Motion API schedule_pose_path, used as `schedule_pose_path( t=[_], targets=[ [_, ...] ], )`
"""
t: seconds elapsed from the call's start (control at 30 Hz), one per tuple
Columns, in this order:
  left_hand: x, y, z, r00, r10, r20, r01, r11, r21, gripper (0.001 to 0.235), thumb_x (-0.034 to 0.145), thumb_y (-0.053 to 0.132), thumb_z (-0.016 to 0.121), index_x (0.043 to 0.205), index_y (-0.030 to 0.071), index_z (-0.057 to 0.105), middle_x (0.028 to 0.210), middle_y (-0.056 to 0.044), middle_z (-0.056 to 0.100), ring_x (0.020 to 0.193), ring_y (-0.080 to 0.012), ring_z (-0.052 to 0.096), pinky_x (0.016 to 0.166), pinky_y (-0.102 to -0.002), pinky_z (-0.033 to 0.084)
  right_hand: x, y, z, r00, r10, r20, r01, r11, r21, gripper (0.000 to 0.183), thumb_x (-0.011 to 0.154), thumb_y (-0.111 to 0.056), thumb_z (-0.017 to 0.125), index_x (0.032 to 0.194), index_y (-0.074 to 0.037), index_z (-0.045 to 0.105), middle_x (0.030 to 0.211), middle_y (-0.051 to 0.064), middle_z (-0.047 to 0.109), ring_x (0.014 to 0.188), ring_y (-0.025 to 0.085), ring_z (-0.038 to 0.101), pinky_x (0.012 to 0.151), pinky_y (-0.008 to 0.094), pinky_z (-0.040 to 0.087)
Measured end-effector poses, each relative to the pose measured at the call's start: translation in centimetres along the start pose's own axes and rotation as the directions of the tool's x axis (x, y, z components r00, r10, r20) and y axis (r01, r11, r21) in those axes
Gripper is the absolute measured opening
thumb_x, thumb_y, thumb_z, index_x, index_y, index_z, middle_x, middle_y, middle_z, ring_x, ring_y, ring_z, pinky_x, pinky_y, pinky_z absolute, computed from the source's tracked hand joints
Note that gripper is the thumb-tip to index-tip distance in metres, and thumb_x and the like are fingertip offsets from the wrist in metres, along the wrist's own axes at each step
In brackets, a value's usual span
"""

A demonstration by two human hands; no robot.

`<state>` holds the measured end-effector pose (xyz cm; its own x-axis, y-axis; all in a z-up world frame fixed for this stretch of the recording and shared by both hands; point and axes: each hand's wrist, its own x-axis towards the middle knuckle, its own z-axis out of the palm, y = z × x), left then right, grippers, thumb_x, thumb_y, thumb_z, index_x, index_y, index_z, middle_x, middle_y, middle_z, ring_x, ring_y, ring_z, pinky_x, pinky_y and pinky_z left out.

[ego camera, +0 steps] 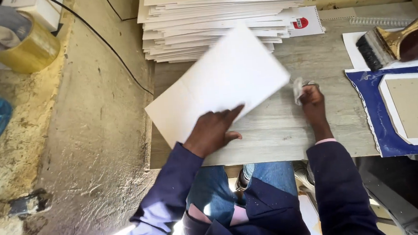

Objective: Manually folding and pressing cardboard templates to assemble folders.

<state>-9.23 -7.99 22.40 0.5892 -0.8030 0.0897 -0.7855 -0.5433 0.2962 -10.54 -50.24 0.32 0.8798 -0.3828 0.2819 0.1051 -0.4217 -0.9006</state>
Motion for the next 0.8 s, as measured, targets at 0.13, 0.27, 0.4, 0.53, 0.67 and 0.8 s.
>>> schedule_pose_path(
  t=[0.13, 0.27, 0.4, 0.53, 0.67, 0.8],
  targets=[
    [-1.8, -3.3, 8.3, 0.953, -0.159, -0.26, 0.077, 0.951, -0.3, 0.01, 0.108, 0.027, 0.062, 0.109, 0.022, 0.07, 0.08, -0.003, 0.074, 0.077, -0.0326, 0.077, 0.073, -0.043, 0.06, -0.3, 1.2, -1.6, 0.976, 0.189, -0.111, -0.117, 0.878, 0.464, 0.026, 0.105, 0.008, 0.05, 0.122, -0.01, 0.058, 0.102, 0.0, 0.069, 0.087, 0.009, 0.065, 0.08, 0.024, 0.047],
    [-3.2, -7.5, 10.0, 0.703, -0.614, -0.358, 0.1, 0.584, -0.805, 0.052, 0.117, 0.026, 0.052, 0.065, 0.018, 0.049, 0.049, 0.002, 0.045, 0.053, -0.0122, 0.043, 0.058, -0.027, 0.04, -0.6, -1.8, -0.9, 0.965, 0.226, -0.13, -0.146, 0.881, 0.45, 0.02, 0.107, 0.007, 0.059, 0.116, -0.01, 0.062, 0.099, 0.001, 0.073, 0.081, 0.008, 0.065, 0.074, 0.025, 0.047],
    [-1.8, -9.3, 6.5, 0.757, -0.611, -0.232, 0.286, 0.629, -0.723, 0.069, 0.114, 0.055, 0.058, 0.055, 0.019, 0.057, 0.048, -0.001, 0.063, 0.047, -0.0193, 0.055, 0.06, -0.033, 0.049, -0.7, -1.5, 0.7, 0.96, 0.231, -0.157, -0.141, 0.886, 0.441, 0.021, 0.103, 0.006, 0.062, 0.115, -0.01, 0.065, 0.095, -0.001, 0.073, 0.078, 0.005, 0.065, 0.072, 0.022, 0.048],
    [2.5, -12.4, 11.3, 0.66, -0.492, -0.568, 0.367, 0.871, -0.327, 0.045, 0.115, 0.048, 0.054, 0.116, 0.005, 0.066, 0.111, -0.024, 0.071, 0.11, -0.0457, 0.069, 0.096, -0.061, 0.051, -0.5, -0.9, 3.2, 0.959, 0.159, -0.233, -0.064, 0.927, 0.369, 0.018, 0.104, 0.005, 0.066, 0.115, -0.009, 0.065, 0.09, -0.002, 0.068, 0.077, 0.005, 0.061, 0.07, 0.021, 0.046],
    [5.2, -11.3, 17.3, 0.655, -0.417, -0.63, 0.43, 0.891, -0.144, 0.075, 0.11, 0.046, 0.063, 0.157, -0.01, 0.046, 0.152, -0.036, 0.057, 0.142, -0.0504, 0.056, 0.122, -0.067, 0.036, -1.6, -7.4, 10.5, 1.0, 0.003, -0.013, 0.008, 0.634, 0.773, 0.038, 0.085, -0.028, 0.088, 0.112, -0.009, 0.069, 0.097, -0.001, 0.065, 0.096, 0.009, 0.067, 0.09, 0.021, 0.051],
    [5.2, -10.4, 18.8, 0.72, -0.437, -0.538, 0.514, 0.858, -0.009, 0.08, 0.113, 0.058, 0.044, 0.163, -0.005, 0.041, 0.164, -0.026, 0.051, 0.155, -0.04, 0.046, 0.131, -0.057, 0.026, -1.5, -9.1, 17.8, 0.921, -0.112, 0.372, 0.253, 0.9, -0.356, 0.022, 0.106, -0.033, 0.067, 0.11, -0.013, 0.074, 0.094, 0.011, 0.072, 0.096, 0.037, 0.072, 0.087, 0.053, 0.054]
  ],
)
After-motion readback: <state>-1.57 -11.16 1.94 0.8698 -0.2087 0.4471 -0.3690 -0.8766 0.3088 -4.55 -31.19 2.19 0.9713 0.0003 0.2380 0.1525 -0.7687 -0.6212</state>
